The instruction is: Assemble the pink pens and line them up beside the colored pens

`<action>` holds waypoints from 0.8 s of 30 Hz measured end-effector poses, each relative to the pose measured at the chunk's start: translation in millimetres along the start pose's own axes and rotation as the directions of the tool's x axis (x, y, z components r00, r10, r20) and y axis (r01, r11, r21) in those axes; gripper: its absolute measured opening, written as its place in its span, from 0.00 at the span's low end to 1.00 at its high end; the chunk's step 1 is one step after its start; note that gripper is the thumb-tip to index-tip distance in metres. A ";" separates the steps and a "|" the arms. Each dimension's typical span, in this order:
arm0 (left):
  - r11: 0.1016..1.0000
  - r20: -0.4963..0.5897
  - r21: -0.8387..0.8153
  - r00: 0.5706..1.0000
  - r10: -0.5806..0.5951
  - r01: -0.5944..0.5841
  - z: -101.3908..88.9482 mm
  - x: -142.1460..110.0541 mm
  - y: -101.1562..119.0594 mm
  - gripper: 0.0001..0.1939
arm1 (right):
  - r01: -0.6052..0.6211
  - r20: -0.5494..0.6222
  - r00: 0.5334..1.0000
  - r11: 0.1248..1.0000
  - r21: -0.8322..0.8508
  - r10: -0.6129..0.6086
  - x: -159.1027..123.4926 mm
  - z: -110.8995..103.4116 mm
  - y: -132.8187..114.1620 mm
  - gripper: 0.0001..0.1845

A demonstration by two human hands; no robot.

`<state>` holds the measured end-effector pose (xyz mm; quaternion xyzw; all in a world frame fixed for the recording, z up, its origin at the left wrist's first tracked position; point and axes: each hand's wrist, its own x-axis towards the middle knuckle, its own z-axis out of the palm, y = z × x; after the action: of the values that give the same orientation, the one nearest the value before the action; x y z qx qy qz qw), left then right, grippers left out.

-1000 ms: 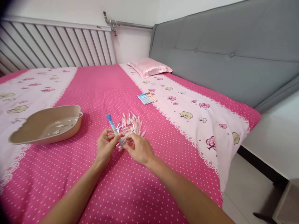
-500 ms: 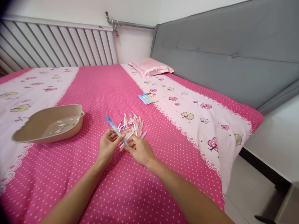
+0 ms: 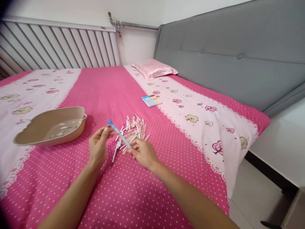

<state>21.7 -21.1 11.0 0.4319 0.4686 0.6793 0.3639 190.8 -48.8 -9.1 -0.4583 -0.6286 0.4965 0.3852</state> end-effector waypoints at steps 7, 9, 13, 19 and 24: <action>0.972 0.228 0.027 0.945 -0.233 0.234 11.3 -16.9 -3.7 0.15 | 0.016 -0.025 1.000 0.998 0.058 -0.014 2.6 -2.7 -2.8 0.06; 0.961 0.247 0.004 0.931 -0.269 0.277 11.6 -17.9 -4.4 0.14 | 0.023 -0.025 0.999 0.998 0.059 -0.022 2.7 -2.8 -2.7 0.07; 0.929 0.265 -0.028 0.898 -0.350 0.370 10.5 -16.3 -1.0 0.14 | 0.037 -0.028 0.999 0.999 0.039 -0.036 2.5 -3.4 -5.7 0.06; 0.902 0.256 -0.021 0.875 -0.412 0.431 11.7 -15.8 4.5 0.17 | 0.074 -0.055 0.996 0.997 0.003 -0.074 2.9 -6.2 -10.2 0.06; 0.907 0.266 0.024 0.872 -0.412 0.421 14.9 -13.6 10.3 0.17 | 0.081 -0.054 0.995 0.994 -0.071 -0.085 1.7 -6.2 -10.4 0.08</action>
<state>39.5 -31.6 20.2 0.4013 0.4857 0.5293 0.5683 194.1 -46.4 2.4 -0.4587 -0.6527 0.4448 0.4072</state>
